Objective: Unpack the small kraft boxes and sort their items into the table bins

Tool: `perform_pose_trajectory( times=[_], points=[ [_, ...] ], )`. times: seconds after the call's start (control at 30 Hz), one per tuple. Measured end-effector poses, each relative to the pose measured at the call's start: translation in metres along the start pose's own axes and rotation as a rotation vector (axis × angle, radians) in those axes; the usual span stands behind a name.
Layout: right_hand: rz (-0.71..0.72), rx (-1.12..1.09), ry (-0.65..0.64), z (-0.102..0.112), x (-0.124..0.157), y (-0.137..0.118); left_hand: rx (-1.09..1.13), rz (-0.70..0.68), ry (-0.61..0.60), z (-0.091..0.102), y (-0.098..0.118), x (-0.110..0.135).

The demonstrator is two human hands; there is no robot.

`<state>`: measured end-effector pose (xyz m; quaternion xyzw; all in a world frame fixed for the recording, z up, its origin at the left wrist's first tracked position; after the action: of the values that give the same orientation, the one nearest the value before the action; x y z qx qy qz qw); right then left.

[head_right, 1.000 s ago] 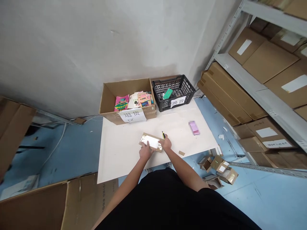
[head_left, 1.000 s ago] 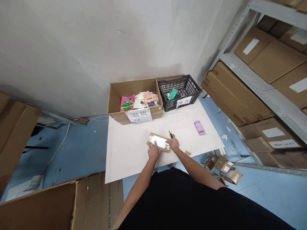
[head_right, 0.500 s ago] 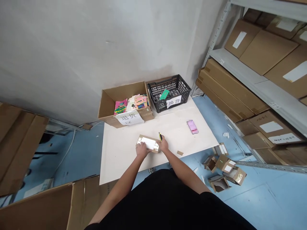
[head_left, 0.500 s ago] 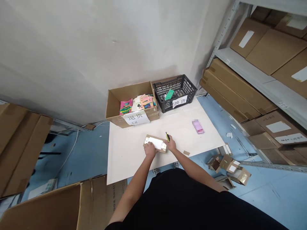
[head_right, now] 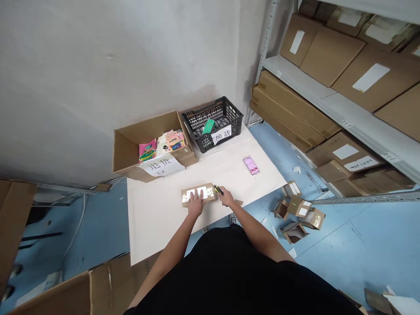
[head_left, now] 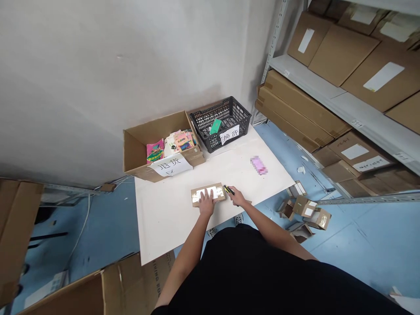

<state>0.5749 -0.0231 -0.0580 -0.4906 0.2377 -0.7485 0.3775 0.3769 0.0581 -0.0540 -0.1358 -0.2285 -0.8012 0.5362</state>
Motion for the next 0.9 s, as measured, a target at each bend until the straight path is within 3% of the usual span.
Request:
perform_pose_trajectory(
  times=[0.2, 0.7, 0.9],
  points=[
    [0.043, -0.075, -0.016, -0.001, -0.009, -0.001, -0.027, 0.0, -0.023, 0.0, -0.004, -0.004],
    [-0.018, 0.117, -0.069, 0.01, -0.002, -0.021, -0.026, -0.008, -0.01, -0.013, -0.011, -0.009],
    [-0.016, 0.151, -0.05, 0.007, 0.006, -0.018, -0.035, -0.004, -0.013, -0.012, -0.01, -0.01]
  ],
)
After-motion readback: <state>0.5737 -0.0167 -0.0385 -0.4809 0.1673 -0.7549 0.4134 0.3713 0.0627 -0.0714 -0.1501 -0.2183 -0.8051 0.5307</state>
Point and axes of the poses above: each hand's wrist, its own x-axis away from the middle knuckle, its own z-axis out of the back of the hand, y = z × x, the point moved 3 cm from there along -x, towards the middle knuckle, and after that the axes turned 11 degrees about x, right-handed, at the moved point
